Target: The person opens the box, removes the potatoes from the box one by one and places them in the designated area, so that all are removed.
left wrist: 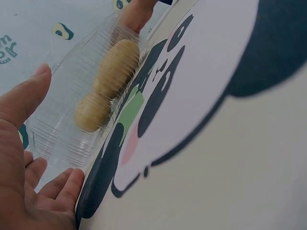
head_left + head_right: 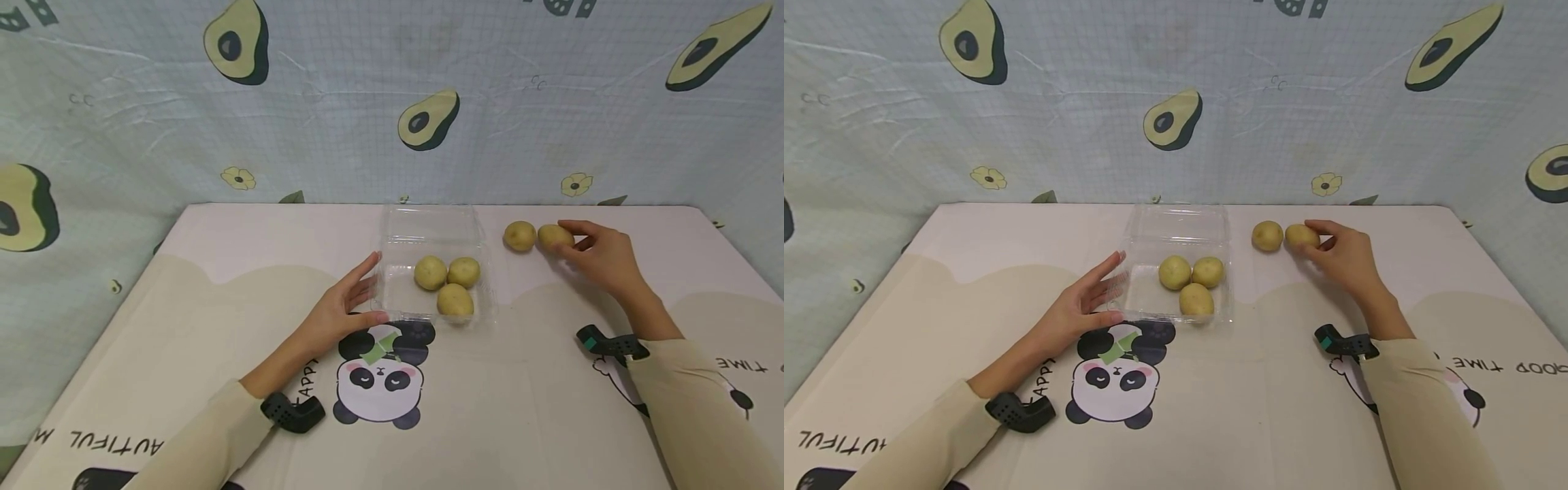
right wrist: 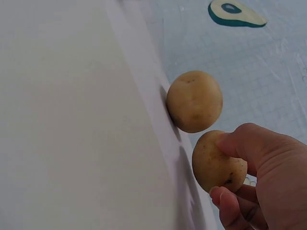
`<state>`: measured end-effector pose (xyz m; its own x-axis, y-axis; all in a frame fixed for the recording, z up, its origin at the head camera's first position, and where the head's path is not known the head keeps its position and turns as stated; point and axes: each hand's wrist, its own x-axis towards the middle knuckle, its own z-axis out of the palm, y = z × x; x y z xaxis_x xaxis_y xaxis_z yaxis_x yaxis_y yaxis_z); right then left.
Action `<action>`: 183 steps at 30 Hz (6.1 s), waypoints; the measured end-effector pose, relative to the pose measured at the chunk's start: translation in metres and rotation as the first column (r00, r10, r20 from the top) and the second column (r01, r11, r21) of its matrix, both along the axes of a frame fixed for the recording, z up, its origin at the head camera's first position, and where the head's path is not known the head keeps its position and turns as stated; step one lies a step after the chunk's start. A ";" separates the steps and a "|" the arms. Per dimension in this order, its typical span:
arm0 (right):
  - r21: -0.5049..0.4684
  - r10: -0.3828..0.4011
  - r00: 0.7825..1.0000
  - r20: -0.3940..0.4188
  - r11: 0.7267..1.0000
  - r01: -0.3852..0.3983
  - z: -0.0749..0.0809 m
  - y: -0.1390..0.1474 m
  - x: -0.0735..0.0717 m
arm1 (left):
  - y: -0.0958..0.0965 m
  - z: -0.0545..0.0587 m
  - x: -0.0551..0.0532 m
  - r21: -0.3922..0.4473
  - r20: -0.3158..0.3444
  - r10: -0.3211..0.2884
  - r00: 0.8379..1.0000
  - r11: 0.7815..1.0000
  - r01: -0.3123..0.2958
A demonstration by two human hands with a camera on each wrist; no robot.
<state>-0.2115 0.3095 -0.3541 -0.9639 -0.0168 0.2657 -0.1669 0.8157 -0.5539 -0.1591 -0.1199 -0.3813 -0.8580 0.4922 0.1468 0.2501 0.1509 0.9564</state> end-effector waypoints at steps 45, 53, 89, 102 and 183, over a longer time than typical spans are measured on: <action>-0.042 0.079 0.991 0.111 0.996 -0.075 0.007 0.002 0.000 | 0.000 0.000 -0.001 0.007 0.007 -0.008 1.000 1.000 0.008; -0.006 0.029 0.999 0.040 1.000 -0.029 0.013 0.003 0.001 | 0.000 0.000 -0.001 0.014 0.007 -0.010 1.000 1.000 0.010; 0.004 0.500 0.832 -0.240 0.857 -0.515 0.049 -0.078 0.024 | 0.000 0.000 0.000 0.025 0.000 -0.015 1.000 1.000 0.015; 0.056 0.668 0.715 -0.206 0.738 -0.673 0.041 -0.103 0.018 | -0.001 -0.001 -0.001 0.021 -0.002 -0.011 1.000 1.000 0.011; -0.020 0.820 0.525 0.227 0.543 -0.840 0.032 -0.143 0.014 | -0.001 -0.001 -0.001 0.008 0.014 -0.004 1.000 1.000 0.004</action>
<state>-0.1978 0.1662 -0.3224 -0.5289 -0.8478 0.0400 -0.6950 0.4056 -0.5937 -0.1601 -0.1207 -0.3818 -0.8580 0.4945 0.1390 0.2374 0.1418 0.9610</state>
